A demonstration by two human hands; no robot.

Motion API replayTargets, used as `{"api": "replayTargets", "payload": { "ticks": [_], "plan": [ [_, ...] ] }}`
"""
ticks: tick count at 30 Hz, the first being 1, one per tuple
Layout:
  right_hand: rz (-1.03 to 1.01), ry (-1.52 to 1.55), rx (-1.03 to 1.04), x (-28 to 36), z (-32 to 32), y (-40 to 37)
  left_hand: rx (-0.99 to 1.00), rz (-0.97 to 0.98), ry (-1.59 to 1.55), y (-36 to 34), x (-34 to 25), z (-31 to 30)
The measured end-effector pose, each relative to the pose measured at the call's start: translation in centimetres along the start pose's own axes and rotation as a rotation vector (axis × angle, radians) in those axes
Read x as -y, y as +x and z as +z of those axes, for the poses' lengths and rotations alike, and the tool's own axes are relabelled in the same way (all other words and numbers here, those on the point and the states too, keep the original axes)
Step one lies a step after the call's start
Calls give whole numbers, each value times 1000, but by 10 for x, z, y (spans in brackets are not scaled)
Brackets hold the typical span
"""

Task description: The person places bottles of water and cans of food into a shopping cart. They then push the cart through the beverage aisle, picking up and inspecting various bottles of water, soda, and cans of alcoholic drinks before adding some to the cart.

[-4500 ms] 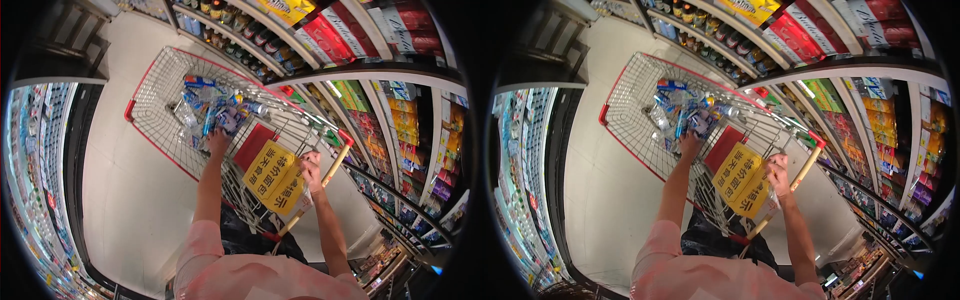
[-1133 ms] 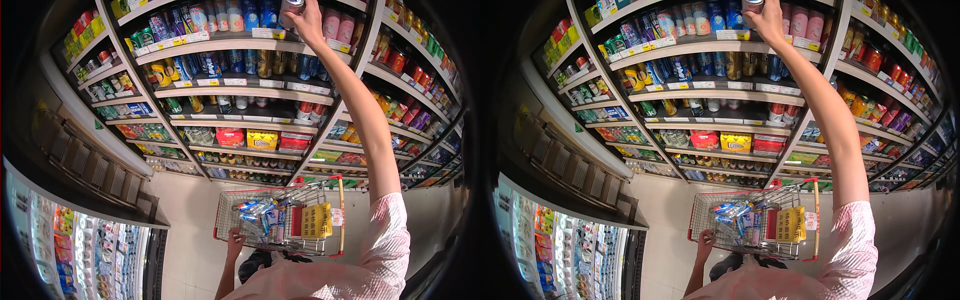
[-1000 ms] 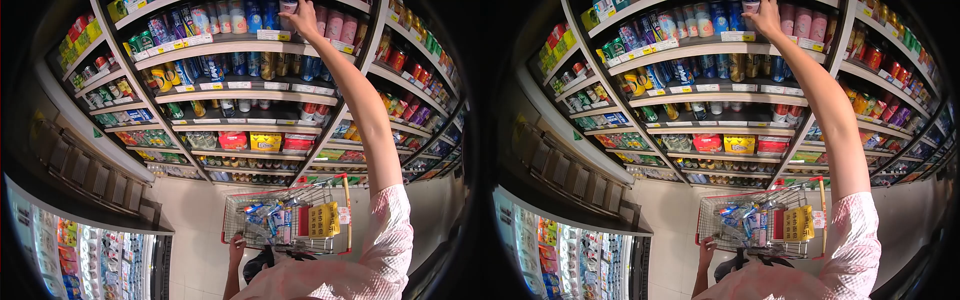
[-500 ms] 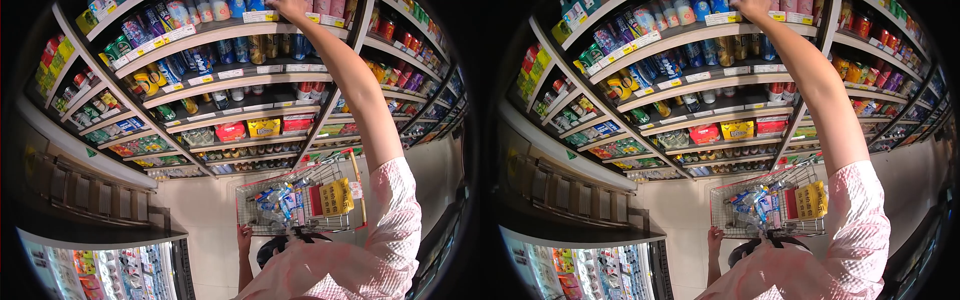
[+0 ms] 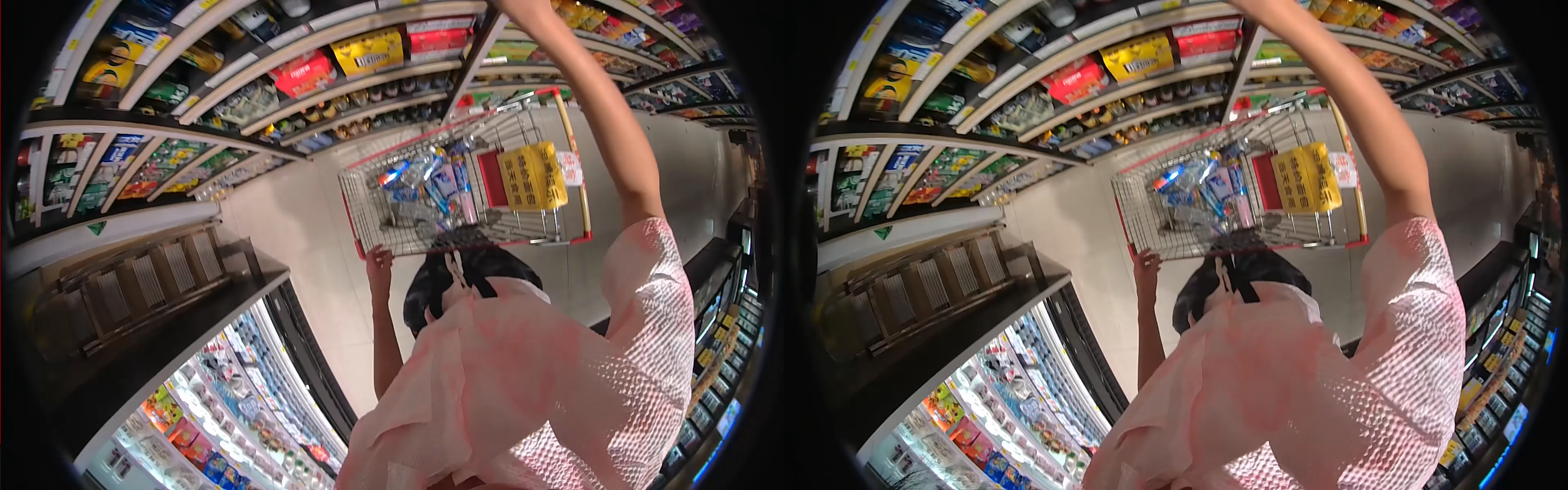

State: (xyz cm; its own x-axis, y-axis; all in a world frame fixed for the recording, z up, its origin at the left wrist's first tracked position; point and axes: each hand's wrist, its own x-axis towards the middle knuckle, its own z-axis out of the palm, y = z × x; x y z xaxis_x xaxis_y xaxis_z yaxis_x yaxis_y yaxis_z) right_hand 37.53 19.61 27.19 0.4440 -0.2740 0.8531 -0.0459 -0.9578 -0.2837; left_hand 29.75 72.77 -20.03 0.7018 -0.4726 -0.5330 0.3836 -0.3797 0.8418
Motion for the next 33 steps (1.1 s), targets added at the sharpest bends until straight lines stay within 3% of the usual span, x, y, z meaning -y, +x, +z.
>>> {"api": "replayTargets", "payload": {
  "ticks": [2, 5, 7, 9, 11, 12, 16, 19, 20, 24, 25, 28, 32, 33],
  "plan": [
    [-57, 39, 193, -19, 7, -152, 0, -40, 27, -1, -3, 3],
    [625, 279, 814, -30, 12, -378, 12, -77, 100, 12, 4, 13],
    [816, 196, 1084, -36, 6, -514, 57, -140, 146, 27, 8, 18],
    [817, 243, 1211, -56, 6, -674, 96, -156, 164, 43, 23, 26],
    [1015, 183, 1449, -65, 23, -781, 109, -233, 250, 59, 16, 52],
    [1106, 143, 1568, -64, 27, -803, 55, -213, 253, 57, 19, 64],
    [1511, 87, 1353, -68, 79, -883, -43, -254, -5, 25, 54, 94],
    [1747, -407, 1166, -49, 121, -914, -35, -286, 30, 0, 65, 113],
    [1836, -371, 1196, -54, 127, -915, -40, -290, 45, -4, 65, 118],
    [1823, -514, 1049, -52, 139, -943, -37, -320, 50, -3, 65, 135],
    [1822, -484, 1128, -49, 134, -943, -31, -312, 47, -2, 59, 140],
    [1709, -443, 1275, -55, 110, -907, -3, -265, 151, 7, 57, 143],
    [1531, -369, 1034, -50, 64, -801, 21, -56, 297, 23, 34, 149],
    [1487, -225, 1049, -56, 51, -771, 43, 45, 360, 30, 20, 153]
  ]
}}
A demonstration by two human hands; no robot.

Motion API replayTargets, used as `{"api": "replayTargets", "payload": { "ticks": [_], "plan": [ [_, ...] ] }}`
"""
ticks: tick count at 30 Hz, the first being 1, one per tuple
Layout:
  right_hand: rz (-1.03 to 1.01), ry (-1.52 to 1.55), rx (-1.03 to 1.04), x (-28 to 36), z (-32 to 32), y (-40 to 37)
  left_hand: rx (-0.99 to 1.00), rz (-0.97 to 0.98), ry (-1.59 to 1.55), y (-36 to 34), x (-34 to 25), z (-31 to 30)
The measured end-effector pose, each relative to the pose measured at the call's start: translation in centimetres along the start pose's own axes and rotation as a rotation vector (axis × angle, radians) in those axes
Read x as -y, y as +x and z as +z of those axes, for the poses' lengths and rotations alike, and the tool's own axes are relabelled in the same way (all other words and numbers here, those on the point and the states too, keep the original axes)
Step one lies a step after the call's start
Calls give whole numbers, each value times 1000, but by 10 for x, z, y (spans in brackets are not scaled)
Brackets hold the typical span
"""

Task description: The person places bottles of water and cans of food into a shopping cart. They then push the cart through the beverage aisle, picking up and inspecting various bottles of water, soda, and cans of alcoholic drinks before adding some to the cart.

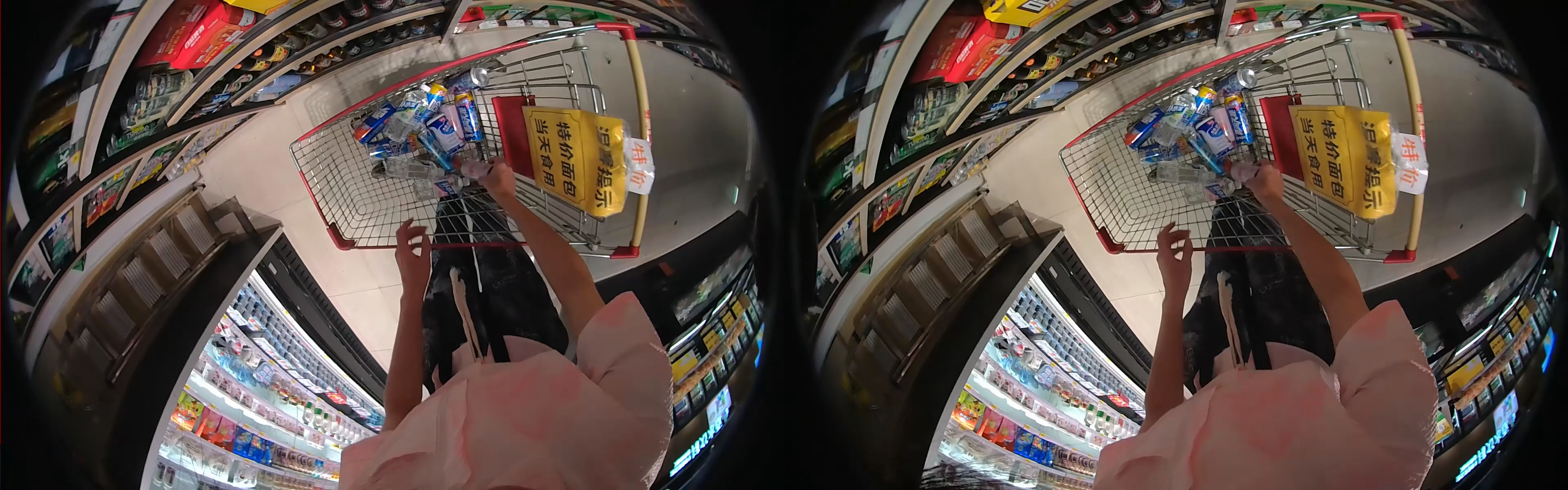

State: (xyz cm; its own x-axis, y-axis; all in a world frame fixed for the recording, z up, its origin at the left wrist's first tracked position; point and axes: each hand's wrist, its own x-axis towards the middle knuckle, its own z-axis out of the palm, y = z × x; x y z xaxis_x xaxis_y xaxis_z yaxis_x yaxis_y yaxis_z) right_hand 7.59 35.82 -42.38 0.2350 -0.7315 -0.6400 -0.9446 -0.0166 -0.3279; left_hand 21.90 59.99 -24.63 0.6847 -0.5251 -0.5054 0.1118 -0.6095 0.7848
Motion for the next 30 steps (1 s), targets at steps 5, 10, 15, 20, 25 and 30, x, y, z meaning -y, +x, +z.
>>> {"api": "replayTargets", "payload": {
  "ticks": [5, 10, 15, 20, 25, 30],
  "plan": [
    [-366, 343, 497, 97, -195, -81, 98, 470, 288, 35, -108, -5],
    [-788, 493, 653, 184, -298, -126, 341, 378, 208, 36, -171, -5],
    [-655, 590, 931, 216, -279, -147, 446, 188, -336, 8, -161, -23],
    [-724, 472, 1014, 200, -178, -160, 268, -98, -584, -20, -106, -38],
    [-197, 776, 664, 98, -28, -67, -46, -447, -488, -67, -16, -58],
    [-500, -124, 421, 38, 128, 10, -171, -578, -553, -121, 29, -74]
  ]
}}
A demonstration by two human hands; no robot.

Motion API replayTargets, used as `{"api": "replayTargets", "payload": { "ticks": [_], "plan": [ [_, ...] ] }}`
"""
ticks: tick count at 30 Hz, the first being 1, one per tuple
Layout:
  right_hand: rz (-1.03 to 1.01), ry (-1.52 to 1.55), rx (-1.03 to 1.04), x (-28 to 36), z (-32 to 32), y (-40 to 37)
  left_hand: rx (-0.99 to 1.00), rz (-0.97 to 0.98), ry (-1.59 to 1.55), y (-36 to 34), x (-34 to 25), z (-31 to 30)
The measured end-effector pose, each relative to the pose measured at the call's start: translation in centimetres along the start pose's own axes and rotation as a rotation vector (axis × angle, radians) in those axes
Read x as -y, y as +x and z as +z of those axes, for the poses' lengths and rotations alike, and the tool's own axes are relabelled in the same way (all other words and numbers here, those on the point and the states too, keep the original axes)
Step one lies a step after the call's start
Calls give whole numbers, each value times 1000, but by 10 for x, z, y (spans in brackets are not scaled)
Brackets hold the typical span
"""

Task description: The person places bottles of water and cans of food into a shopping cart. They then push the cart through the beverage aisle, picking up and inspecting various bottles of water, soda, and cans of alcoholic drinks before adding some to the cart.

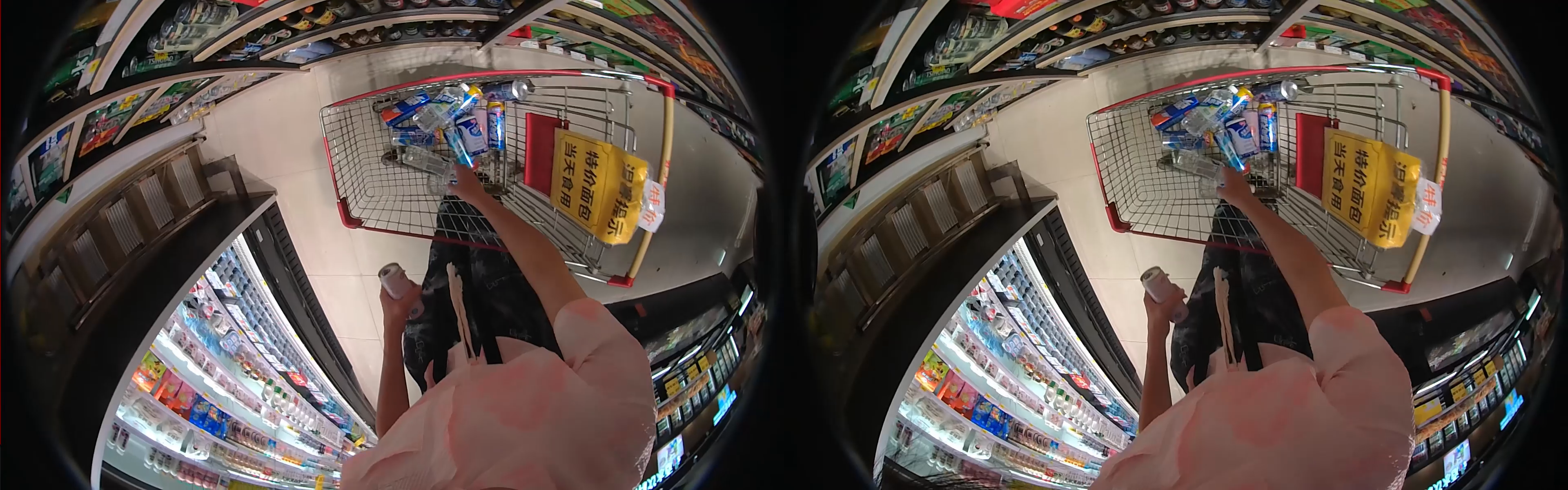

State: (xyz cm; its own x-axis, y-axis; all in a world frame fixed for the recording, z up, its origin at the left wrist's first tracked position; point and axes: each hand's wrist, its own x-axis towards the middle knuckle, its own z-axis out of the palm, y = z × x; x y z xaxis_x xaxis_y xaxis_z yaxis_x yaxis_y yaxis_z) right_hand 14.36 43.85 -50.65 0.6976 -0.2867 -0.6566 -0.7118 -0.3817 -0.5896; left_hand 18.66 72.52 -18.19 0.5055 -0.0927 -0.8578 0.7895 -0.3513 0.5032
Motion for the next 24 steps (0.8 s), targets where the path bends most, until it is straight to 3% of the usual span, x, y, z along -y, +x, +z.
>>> {"api": "replayTargets", "payload": {
  "ticks": [1, 4, 8, 10, 13, 16, 19, 22, 24],
  "plan": [
    [110, -80, 156, 13, 5, 21, 1, 10, 4, -5, 6, -5],
    [75, -260, -68, 36, 42, 44, -26, 9, 4, -14, 28, -13],
    [231, -346, -30, 47, 49, 71, -31, 3, -45, -23, 42, -4],
    [145, -277, -42, 44, 40, 64, -31, -24, -59, -25, 45, 1],
    [-3, -264, -143, 63, -9, 39, -9, -21, -82, -26, 32, 9],
    [4, -184, -45, 86, -72, 0, 46, 80, -89, -14, 21, 10],
    [-66, -12, -95, 109, -148, -57, 107, 146, -96, -11, -27, 14],
    [-3, 100, -192, 175, -231, -129, 148, 258, -105, -3, -66, 17],
    [-100, 47, -291, 206, -279, -173, 241, 332, -184, 8, -84, 17]
  ]
}}
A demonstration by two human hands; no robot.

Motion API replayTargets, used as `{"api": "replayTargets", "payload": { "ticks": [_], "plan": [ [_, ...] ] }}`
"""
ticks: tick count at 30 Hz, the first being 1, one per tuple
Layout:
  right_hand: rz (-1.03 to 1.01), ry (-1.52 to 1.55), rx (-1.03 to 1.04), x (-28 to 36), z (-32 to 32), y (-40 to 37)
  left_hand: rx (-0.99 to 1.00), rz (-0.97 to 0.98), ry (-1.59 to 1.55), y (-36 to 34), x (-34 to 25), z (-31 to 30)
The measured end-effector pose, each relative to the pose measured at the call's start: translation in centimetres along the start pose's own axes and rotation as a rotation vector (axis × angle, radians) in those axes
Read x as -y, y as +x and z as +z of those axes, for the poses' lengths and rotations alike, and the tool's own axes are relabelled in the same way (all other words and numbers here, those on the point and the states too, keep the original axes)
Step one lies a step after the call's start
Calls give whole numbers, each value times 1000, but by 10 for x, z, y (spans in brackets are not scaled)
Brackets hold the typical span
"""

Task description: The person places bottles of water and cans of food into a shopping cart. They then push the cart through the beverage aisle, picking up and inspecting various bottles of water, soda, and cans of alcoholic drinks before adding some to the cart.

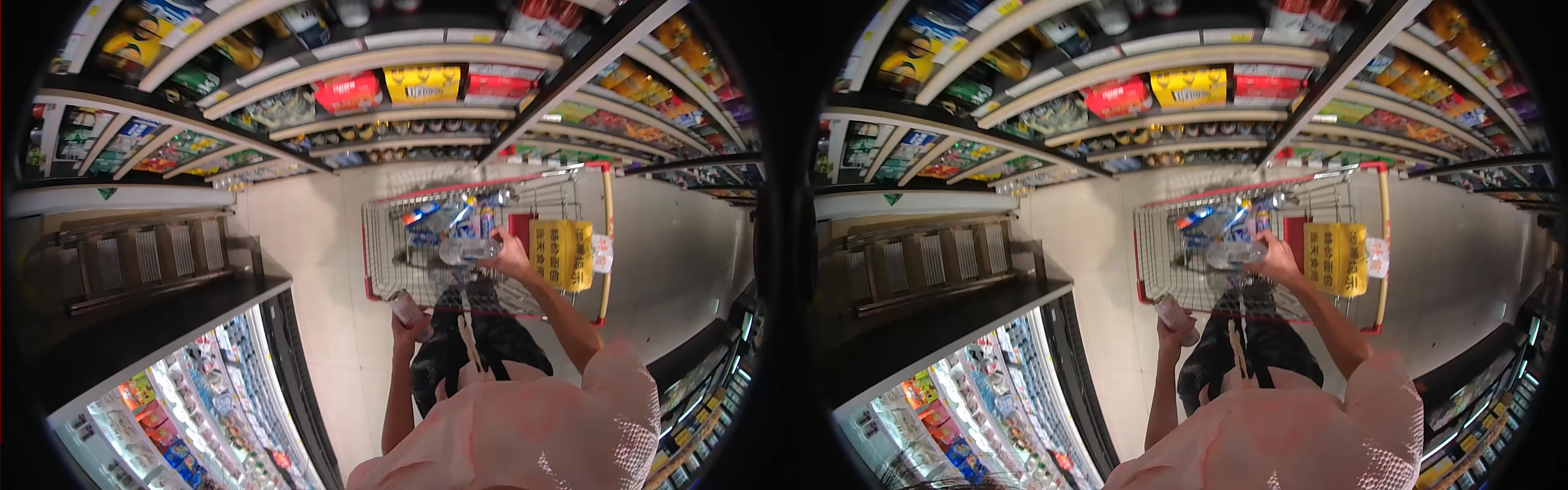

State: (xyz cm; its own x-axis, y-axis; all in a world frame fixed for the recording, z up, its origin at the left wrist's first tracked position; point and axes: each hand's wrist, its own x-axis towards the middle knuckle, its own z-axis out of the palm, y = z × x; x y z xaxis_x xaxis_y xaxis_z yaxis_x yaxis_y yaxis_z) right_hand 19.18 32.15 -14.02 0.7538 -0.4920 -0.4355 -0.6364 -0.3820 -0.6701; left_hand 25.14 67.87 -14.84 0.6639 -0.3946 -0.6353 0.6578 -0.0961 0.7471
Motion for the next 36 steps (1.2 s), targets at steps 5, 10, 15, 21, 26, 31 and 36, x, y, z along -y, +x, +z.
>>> {"api": "replayTargets", "payload": {
  "ticks": [5, 10, 15, 21, 26, 31, 36],
  "plan": [
    [-288, 205, -326, 59, -97, -68, 279, 158, -292, 40, -45, 15],
    [-517, 551, -574, 128, -171, -120, 362, 253, -289, 56, -144, 61],
    [-753, 1005, -796, 193, -223, -147, 423, 506, -173, 44, -291, 119],
    [-800, 1786, -472, 167, -226, -144, 556, 1015, -196, 14, -466, 192],
    [-599, 1740, -188, 140, -195, -156, 428, 1255, -103, 3, -569, 244],
    [-348, 1861, -209, 92, -147, -169, 315, 1369, -22, -4, -622, 273],
    [-172, 1807, -311, 31, -115, -165, 292, 1394, 31, 1, -641, 289]
  ]
}}
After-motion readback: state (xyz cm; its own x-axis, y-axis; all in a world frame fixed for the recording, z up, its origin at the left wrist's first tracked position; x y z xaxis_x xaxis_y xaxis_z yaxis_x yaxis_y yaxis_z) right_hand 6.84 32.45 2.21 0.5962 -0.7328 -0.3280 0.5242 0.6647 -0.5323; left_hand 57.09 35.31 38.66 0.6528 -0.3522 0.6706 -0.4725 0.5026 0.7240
